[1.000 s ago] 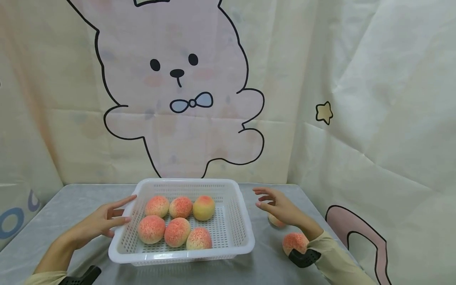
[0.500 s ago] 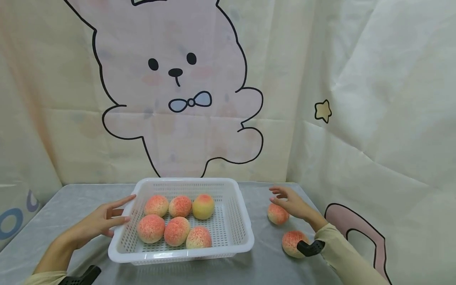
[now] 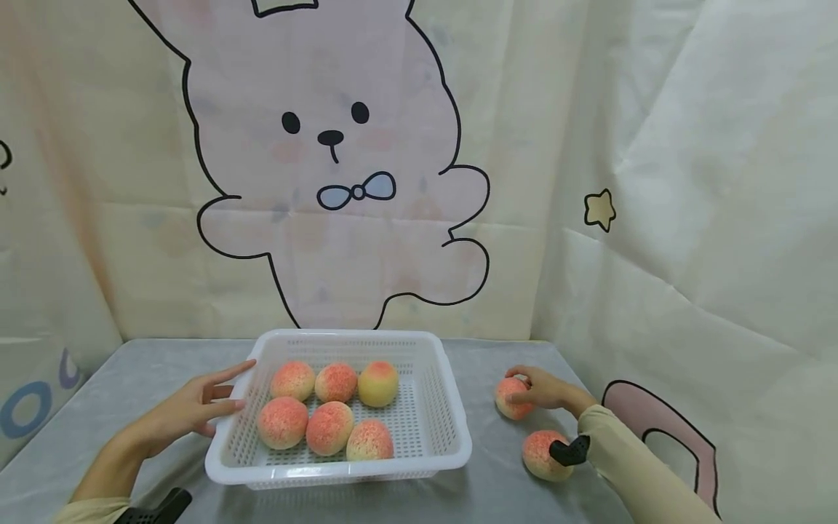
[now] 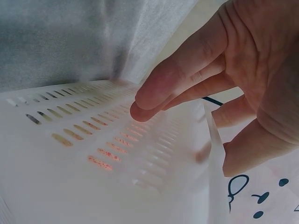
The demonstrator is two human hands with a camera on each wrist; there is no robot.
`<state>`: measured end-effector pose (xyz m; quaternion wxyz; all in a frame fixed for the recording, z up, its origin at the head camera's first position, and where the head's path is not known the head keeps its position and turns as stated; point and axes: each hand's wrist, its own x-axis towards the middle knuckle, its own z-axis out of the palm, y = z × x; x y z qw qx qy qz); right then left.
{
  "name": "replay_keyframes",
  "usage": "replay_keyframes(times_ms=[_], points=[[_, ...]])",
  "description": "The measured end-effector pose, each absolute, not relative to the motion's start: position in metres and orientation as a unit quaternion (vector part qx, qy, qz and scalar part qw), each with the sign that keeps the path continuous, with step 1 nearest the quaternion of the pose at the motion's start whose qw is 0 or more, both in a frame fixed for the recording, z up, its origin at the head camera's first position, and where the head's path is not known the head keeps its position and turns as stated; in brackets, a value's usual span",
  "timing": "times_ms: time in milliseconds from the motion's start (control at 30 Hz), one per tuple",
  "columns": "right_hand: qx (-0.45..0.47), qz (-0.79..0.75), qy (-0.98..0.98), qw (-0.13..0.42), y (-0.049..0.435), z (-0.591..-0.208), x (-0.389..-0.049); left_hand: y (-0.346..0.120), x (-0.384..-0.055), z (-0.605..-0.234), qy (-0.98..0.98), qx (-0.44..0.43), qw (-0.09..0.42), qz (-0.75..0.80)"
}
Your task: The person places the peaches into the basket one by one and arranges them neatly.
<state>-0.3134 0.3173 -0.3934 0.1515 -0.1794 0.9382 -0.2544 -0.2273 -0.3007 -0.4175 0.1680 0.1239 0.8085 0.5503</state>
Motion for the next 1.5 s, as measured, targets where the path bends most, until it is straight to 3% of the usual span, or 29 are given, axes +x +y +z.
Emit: replay_keyframes(times_ms=[133, 367, 733, 967, 1233, 1500], points=[[-0.189, -0.271, 0.932, 0.151, 0.318, -0.390, -0.315, -0.300, -0.229, -0.416, 0.809, 0.130, 0.164, 0.550], [-0.190, -0.309, 0.926, 0.104, 0.309, -0.369, -0.310, -0.301, -0.226, -0.417, 0.810, 0.113, 0.172, 0.549], [-0.236, -0.387, 0.890, 0.048, 0.268, -0.338, -0.291, -0.304, -0.224, -0.419, 0.812, 0.114, 0.168, 0.548], [-0.265, -0.414, 0.869, 0.056, 0.232, -0.330, -0.278, -0.305, -0.223, -0.419, 0.808, 0.116, 0.172, 0.552], [-0.290, -0.419, 0.854, 0.104, 0.190, -0.344, -0.264, -0.302, -0.220, -0.423, 0.827, 0.113, 0.158, 0.528], [-0.292, -0.381, 0.871, 0.106, 0.149, -0.354, -0.262, -0.299, -0.223, -0.417, 0.825, 0.125, 0.153, 0.530]])
